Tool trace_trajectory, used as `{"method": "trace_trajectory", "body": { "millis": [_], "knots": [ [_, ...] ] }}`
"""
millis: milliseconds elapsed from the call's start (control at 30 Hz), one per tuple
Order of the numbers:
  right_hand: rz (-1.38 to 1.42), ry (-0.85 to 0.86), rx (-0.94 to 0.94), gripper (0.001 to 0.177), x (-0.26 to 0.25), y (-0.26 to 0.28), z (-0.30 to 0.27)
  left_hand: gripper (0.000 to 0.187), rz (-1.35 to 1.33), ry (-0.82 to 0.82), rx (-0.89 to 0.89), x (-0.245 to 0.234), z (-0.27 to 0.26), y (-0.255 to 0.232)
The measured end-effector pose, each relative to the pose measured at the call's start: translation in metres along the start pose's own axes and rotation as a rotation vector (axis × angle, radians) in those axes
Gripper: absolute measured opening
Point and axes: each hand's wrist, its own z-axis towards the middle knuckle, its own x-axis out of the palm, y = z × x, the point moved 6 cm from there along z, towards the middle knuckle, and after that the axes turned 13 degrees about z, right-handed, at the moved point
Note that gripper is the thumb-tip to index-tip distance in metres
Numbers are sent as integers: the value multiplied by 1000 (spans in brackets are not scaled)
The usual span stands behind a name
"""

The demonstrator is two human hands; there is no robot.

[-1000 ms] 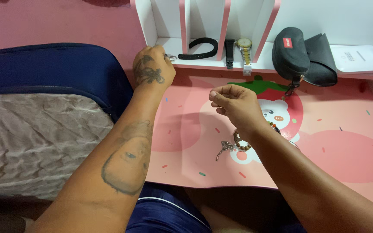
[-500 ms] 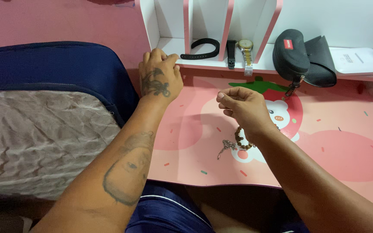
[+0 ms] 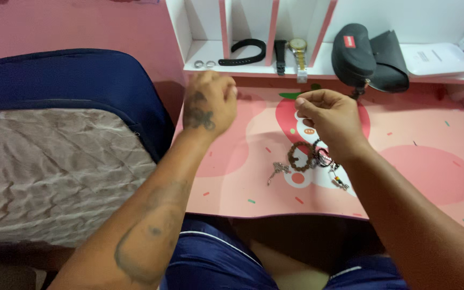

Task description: The person picks up various personal accessories from a pink desk, including watches, bracelets, and rings, and places them into a white and pink compartmentalized organizer. The person handles each item individually and arranges them in the organizer's slots.

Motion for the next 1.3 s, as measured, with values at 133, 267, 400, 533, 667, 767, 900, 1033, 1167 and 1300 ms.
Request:
{"method": "trace_trajectory", "body": {
  "millis": [133,267,400,533,667,767,900,1033,1167,1300],
  "knots": [
    [-170,-5,-76,16,-26,10,-11,18,-235,314,-81,20,-30,-33],
    [-360,12,-46,18,-46,11,-29,21,-293,652,-3,25,-52,-73],
    [-497,78,-78,18,-55,11,-41,22,-129,933,60,25,-67,-100],
    [-469,15,30,20,-68,2,-50,19,19,800,207,19,-71,-119],
    [-400,58,18,21,-59,0,-55,17,54,842,197,24,-79,-120],
    [-380,152,22,28,-39,-4,-58,16,-59,861,102,23,-75,-116],
    [-226,330,133,42,-9,-12,-61,16,-372,716,-142,13,-58,-105],
    [-51,332,173,42,7,-9,-55,11,-620,609,-218,12,-34,-100],
    [141,387,186,37,15,-5,-47,10,-887,519,-285,21,-17,-95],
    [87,422,140,38,19,-9,-44,17,-1073,473,-354,24,-7,-86]
  ]
}}
